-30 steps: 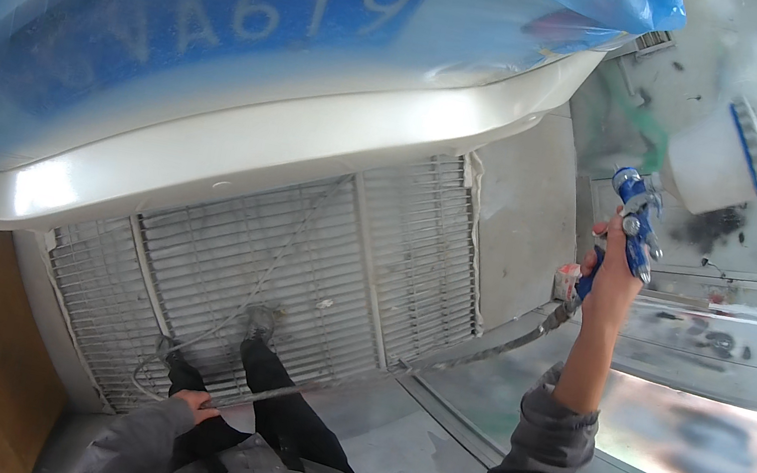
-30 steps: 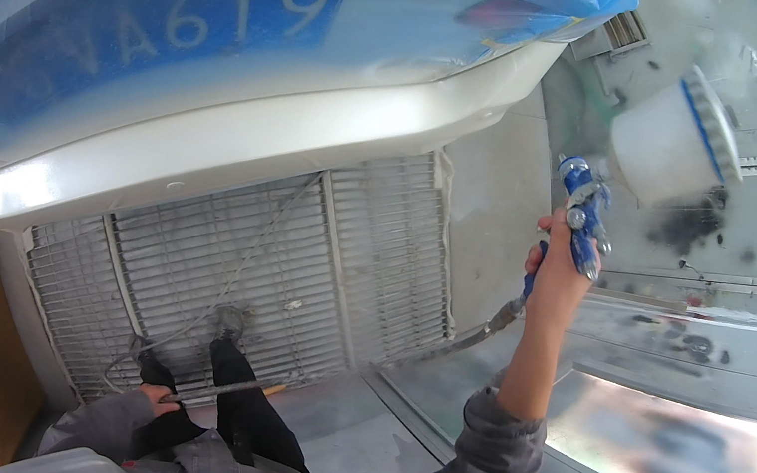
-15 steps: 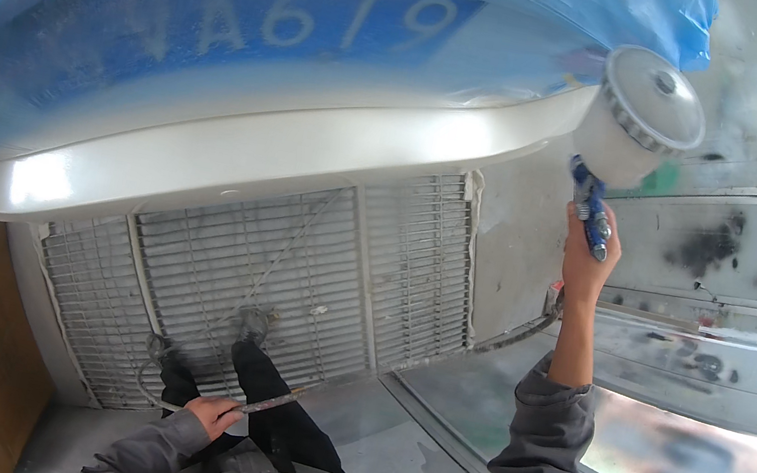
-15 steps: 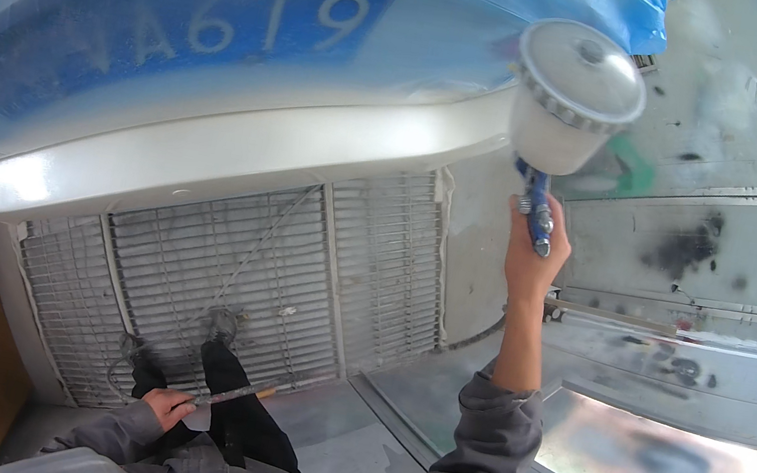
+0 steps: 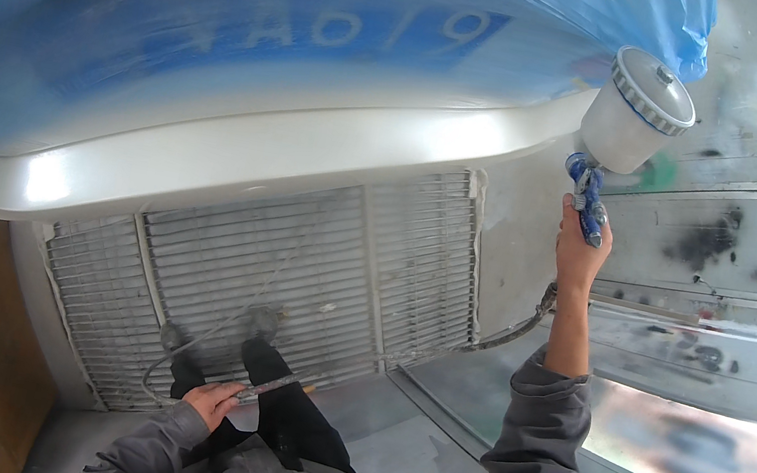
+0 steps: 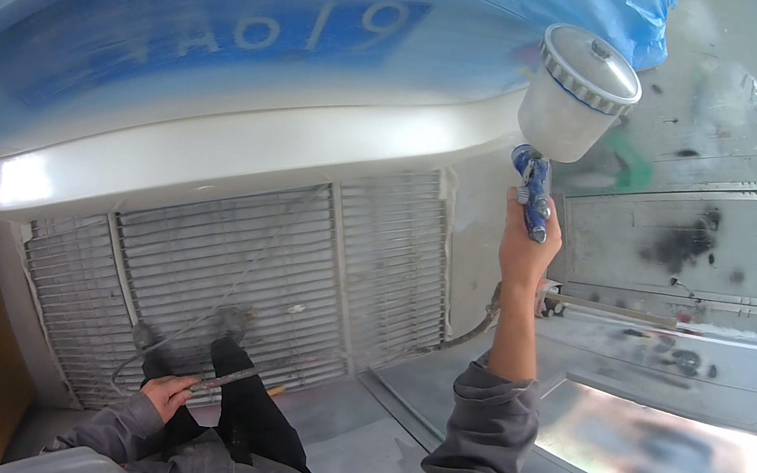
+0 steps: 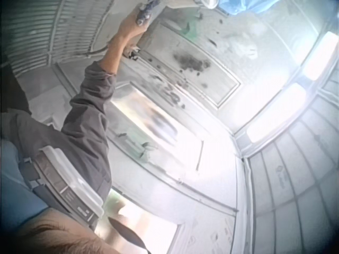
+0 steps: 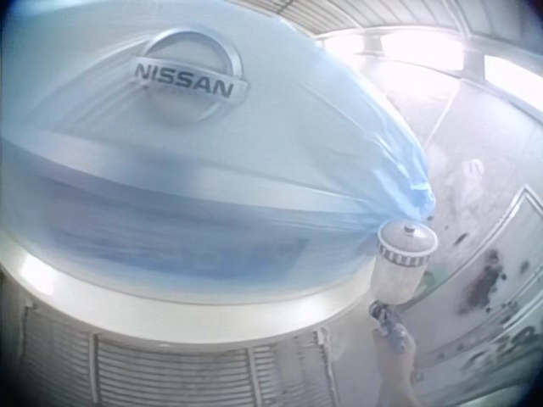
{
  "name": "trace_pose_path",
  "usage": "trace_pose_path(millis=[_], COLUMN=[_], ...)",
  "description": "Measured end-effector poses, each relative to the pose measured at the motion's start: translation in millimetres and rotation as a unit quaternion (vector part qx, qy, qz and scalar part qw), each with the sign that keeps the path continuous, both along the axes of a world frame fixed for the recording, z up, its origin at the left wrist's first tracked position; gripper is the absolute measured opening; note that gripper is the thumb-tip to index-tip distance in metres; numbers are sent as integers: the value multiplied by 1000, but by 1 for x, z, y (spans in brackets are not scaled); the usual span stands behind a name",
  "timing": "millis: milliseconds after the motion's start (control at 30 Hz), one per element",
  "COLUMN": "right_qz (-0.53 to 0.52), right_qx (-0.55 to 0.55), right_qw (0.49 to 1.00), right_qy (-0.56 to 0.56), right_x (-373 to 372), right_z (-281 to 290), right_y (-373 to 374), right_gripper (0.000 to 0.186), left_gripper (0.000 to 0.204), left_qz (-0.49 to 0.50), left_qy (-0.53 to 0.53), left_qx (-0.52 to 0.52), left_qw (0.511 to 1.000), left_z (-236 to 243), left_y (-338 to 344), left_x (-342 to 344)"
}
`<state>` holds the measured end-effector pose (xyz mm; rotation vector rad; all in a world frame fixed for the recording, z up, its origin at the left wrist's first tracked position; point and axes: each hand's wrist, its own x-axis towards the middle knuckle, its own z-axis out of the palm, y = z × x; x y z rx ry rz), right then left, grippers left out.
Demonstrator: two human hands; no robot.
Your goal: The person spray paints the rear bumper of a white car with white paint using a spray gun. They then move to a workbench, pour paint into the spray gun cup, and clean the spray gun with a cloth.
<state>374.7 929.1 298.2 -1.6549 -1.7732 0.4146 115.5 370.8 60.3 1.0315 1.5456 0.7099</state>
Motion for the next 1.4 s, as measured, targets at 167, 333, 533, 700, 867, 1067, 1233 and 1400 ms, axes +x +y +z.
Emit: trace_pose_path(millis=[167,333,533,700,867,1067,1233,1400], right_qz=[-1,9,-9,8,2,7,31,43], right_qx=[-31,-55,-72,-83,-96,-138,-108,-199], right_qw=[999,997,995,992,988,982,983,961], right_qy=[18,58,69,98,122,126,144,189], right_x=[-18,-52,-92,-115,-145,-177,-211,-236], right_z=[6,7,23,35,42,61,71,92], right_y=[-33,-87,-148,-199,-252,-323,-377,-431], right_gripper=[22,30,31,31,28,24,22,19], left_gripper=[33,33,37,35,34,36,37,38], left_qz=[-40,-58,-77,-87,-102,-103,-120,-120], left_qy=[-5,15,25,34,58,88,100,109], left_qx=[-39,-58,-45,-53,-66,-68,-88,-103], left_qw=[998,997,996,994,991,988,984,981], left_z=[12,13,8,15,17,18,26,45], left_y=[-35,-85,-158,-213,-257,-318,-346,-365], left_x=[-18,-40,-64,-82,-100,-115,-130,-129])
